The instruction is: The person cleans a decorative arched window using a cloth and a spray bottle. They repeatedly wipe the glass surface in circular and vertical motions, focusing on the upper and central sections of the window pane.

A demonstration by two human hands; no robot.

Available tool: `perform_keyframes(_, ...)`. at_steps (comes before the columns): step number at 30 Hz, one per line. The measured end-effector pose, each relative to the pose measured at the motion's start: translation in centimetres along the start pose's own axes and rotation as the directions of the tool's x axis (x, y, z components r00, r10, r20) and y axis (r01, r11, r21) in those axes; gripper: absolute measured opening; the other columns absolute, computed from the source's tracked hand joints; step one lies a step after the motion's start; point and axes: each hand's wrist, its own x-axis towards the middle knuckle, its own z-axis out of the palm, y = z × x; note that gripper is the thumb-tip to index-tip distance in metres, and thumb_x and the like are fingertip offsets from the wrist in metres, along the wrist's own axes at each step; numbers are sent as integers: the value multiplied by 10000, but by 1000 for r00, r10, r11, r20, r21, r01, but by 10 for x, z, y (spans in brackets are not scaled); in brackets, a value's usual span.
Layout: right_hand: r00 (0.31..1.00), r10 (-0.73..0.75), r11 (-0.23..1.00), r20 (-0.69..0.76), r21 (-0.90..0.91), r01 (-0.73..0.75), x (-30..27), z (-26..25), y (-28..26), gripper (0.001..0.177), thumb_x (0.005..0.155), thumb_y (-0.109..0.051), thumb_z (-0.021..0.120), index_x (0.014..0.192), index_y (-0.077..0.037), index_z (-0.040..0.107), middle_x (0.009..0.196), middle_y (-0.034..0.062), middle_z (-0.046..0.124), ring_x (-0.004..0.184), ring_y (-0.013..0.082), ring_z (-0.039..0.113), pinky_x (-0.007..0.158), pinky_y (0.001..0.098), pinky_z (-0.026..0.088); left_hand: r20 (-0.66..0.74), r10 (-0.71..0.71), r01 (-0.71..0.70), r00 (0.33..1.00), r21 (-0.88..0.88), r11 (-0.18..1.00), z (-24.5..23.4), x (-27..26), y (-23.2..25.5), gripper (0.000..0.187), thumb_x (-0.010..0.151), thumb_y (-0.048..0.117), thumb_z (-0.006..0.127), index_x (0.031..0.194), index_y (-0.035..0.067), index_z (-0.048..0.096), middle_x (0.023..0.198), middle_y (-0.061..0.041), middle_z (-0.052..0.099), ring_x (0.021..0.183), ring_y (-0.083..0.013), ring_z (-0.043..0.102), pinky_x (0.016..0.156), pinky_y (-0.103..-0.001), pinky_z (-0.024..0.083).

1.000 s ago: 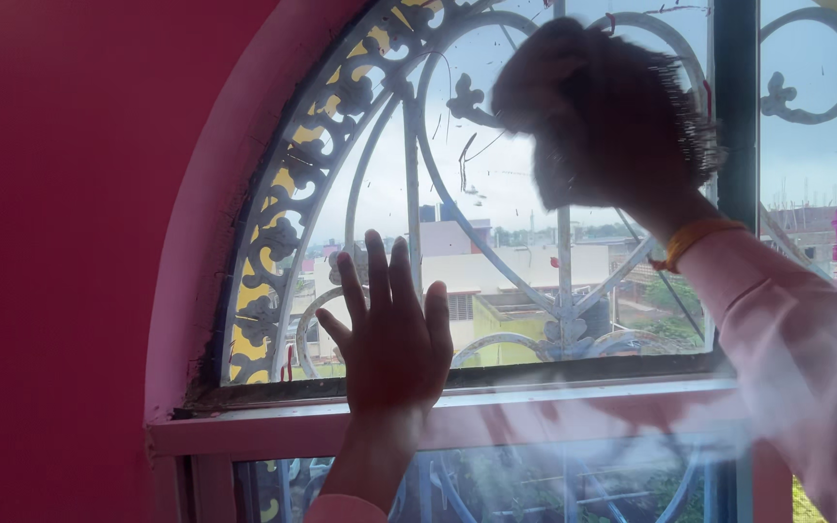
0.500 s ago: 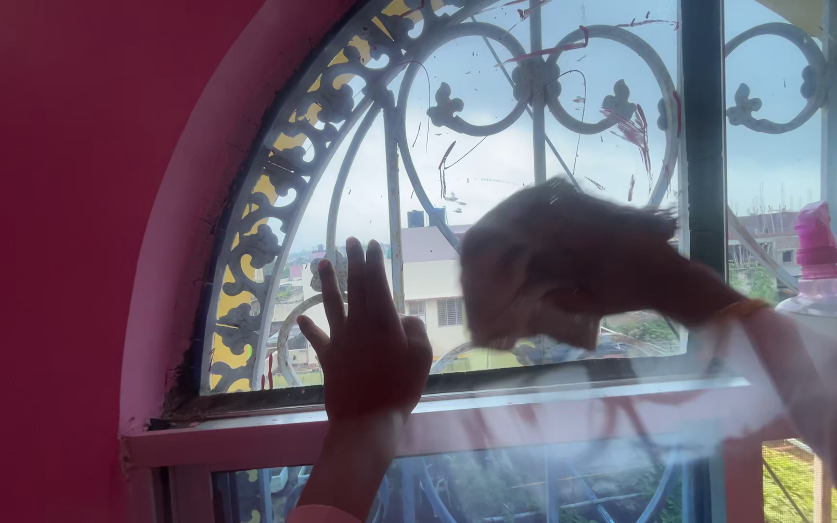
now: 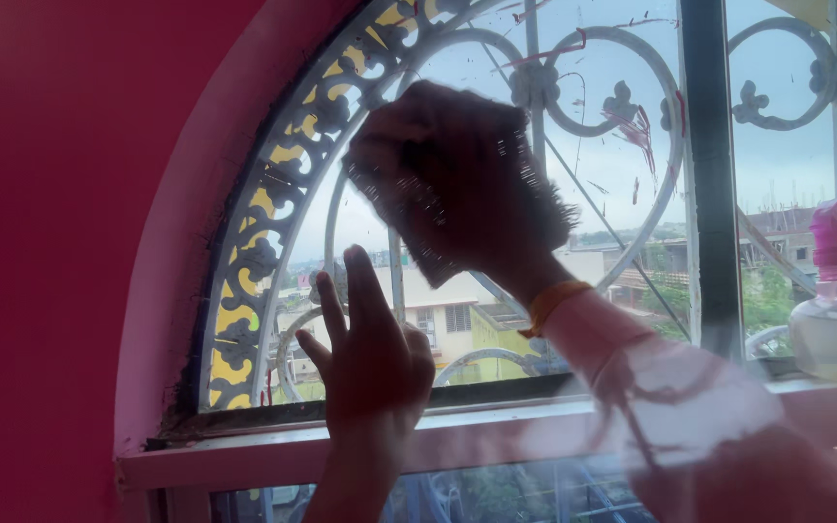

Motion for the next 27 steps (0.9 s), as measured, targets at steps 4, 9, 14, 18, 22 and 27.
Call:
perform_keyframes(4,948,-316,948,-48,29,318,-30,12,-11,391,989,-385,570,1332,-205,625,1387,67,540,1375,254,412,1158,484,266,-58,78,-74,995,65,995,7,-6,-5,859,903,273,545,1557,36,43,1689,-113,86,1540,-431,96,1066,-786,235)
perform_keyframes(9,965,-257,720,-47,657,223,-57,-5,31,431,970,-323,696,1333,-108,606,1309,50,606,1278,203,553,1145,408,418,-86,117,-110,989,82,991,6,-10,-3,908,859,231,577,1625,192,90,1686,-158,64,1527,-491,89,1044,-835,236)
perform_keyframes(14,974,117,759,195,614,-215,-47,-9,89,371,1000,-350,607,1236,-65,639,1221,141,622,1080,272,600,995,437,503,98,25,-33,995,85,996,3,2,3,983,828,348,623,1644,315,75,1720,-144,-55,1555,-486,-40,1051,-848,126)
perform_keyframes(18,980,70,994,-185,-73,-85,-48,39,106,630,1113,-434,544,1551,8,439,1568,308,409,1453,479,407,1213,581,312,148,40,-55,988,99,994,10,0,0,993,833,447,637,1633,291,70,1714,-164,-120,1545,-499,-120,1045,-863,80)
perform_keyframes(22,987,122,991,-102,-40,-127,-59,58,115,657,1150,-443,491,1603,16,363,1660,323,301,1526,515,323,1261,607,265,121,122,-131,985,68,989,17,-3,-5,1039,853,529,640,1646,226,41,1693,-228,-139,1517,-559,-143,1002,-894,71)
perform_keyframes(27,993,97,995,-68,-29,-100,-67,59,115,680,1135,-434,504,1626,8,342,1645,343,282,1522,541,291,1266,614,242,70,184,-191,980,110,975,22,-7,-10,1035,870,559,621,1650,193,48,1683,-260,-126,1468,-560,-132,991,-902,103)
